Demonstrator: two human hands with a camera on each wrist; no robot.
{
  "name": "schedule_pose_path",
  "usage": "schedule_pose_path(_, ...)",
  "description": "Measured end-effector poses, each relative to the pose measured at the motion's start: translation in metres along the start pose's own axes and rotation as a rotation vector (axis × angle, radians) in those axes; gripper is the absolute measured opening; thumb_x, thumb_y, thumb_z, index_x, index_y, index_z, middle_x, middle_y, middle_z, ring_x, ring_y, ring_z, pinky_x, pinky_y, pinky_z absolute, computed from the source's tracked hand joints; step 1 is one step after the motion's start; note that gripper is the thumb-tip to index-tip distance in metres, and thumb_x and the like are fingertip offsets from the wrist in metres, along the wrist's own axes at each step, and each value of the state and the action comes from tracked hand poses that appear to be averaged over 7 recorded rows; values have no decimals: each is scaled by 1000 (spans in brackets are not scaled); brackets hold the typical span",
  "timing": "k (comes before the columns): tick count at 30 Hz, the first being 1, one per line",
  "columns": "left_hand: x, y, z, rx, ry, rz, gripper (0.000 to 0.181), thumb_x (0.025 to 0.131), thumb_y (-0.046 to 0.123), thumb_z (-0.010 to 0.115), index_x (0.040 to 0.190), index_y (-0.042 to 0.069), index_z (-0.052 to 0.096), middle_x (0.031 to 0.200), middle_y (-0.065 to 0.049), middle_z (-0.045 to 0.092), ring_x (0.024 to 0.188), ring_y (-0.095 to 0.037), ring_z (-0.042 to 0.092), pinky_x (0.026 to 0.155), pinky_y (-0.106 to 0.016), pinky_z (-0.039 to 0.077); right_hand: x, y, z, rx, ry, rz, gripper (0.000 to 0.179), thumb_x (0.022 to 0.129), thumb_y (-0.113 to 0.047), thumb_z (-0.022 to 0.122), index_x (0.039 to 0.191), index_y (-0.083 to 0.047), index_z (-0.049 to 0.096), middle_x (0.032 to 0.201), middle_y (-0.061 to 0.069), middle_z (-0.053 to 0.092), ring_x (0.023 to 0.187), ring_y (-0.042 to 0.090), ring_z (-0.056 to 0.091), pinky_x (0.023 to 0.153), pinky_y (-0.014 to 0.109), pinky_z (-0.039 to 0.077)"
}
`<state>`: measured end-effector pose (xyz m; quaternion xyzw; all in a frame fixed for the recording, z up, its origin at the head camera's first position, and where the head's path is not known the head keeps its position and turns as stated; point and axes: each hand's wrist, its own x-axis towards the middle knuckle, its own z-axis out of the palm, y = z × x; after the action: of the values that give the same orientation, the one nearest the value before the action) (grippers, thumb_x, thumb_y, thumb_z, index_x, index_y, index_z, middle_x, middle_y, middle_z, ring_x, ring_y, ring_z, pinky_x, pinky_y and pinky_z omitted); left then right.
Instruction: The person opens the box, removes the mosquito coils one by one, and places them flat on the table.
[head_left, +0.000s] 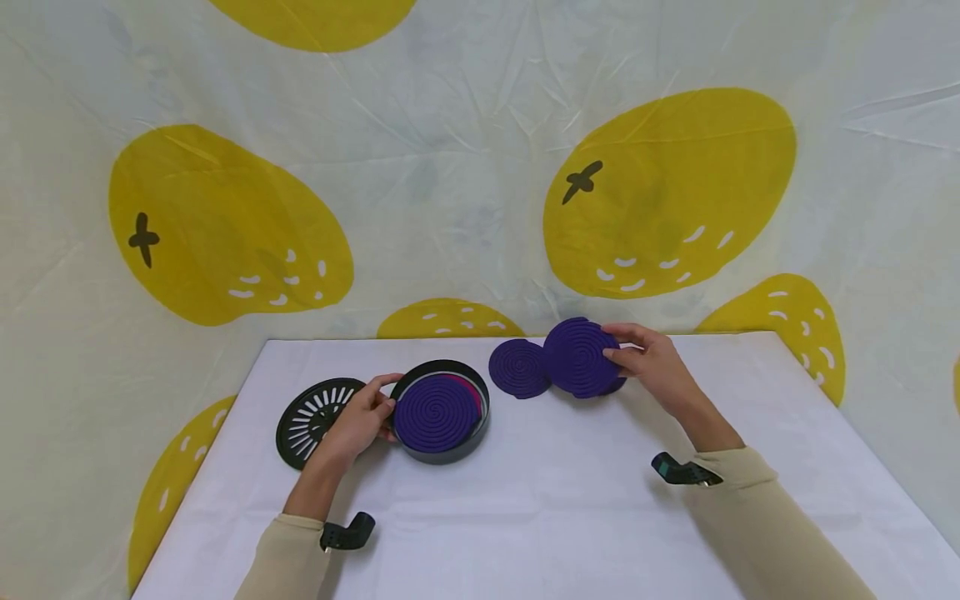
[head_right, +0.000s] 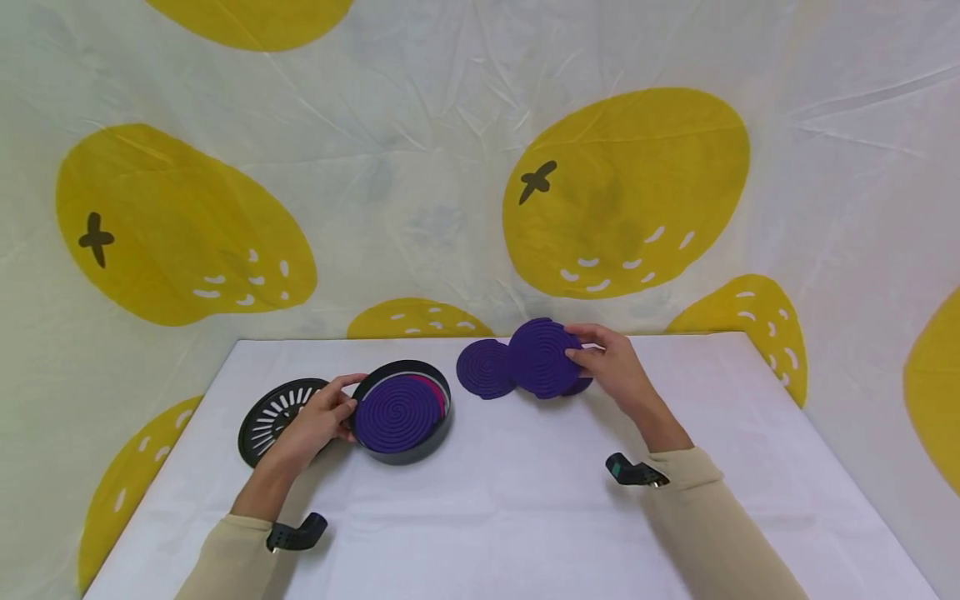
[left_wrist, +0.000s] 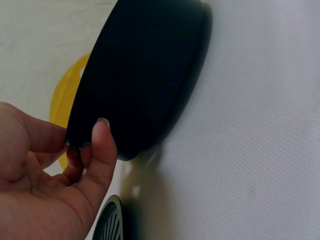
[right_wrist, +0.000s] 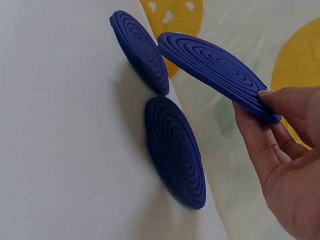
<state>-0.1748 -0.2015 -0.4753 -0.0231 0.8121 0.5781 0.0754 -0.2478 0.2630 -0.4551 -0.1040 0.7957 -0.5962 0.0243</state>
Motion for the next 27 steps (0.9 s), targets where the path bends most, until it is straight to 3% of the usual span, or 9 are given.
schedule_pose_path(10, 0, 5, 1, -2, -6, -7, 46, 106, -1, 44, 151, 7, 43, 97, -16, 52, 69, -21, 62, 66, -42, 60, -3, 13, -20, -51, 86, 1, 47, 100, -18, 66, 143, -2, 55, 129, 16, 58, 95, 2, 64, 78, 22, 60)
schedule_pose_path(17, 0, 1, 1, -2, -2, 2, 46, 106, 1, 45, 151, 10, 44, 97, -14, 53, 69, -21, 62, 64, -40, 59, -6, 25, -35, -25, 129, 11, 48, 100, -19, 66, 142, 0, 54, 118, -2, 61, 95, -1, 63, 78, 18, 59)
schedule_pose_path(27, 1, -1, 0, -3, 6, -4, 46, 105, 2, 45, 149, 15, 48, 97, -13, 53, 68, -22, 62, 63, -37, 59, -8, 40, -54, -6, 178, 47, 47, 100, -16, 66, 142, 2, 54, 110, -11, 64, 91, -3, 64, 76, 17, 59)
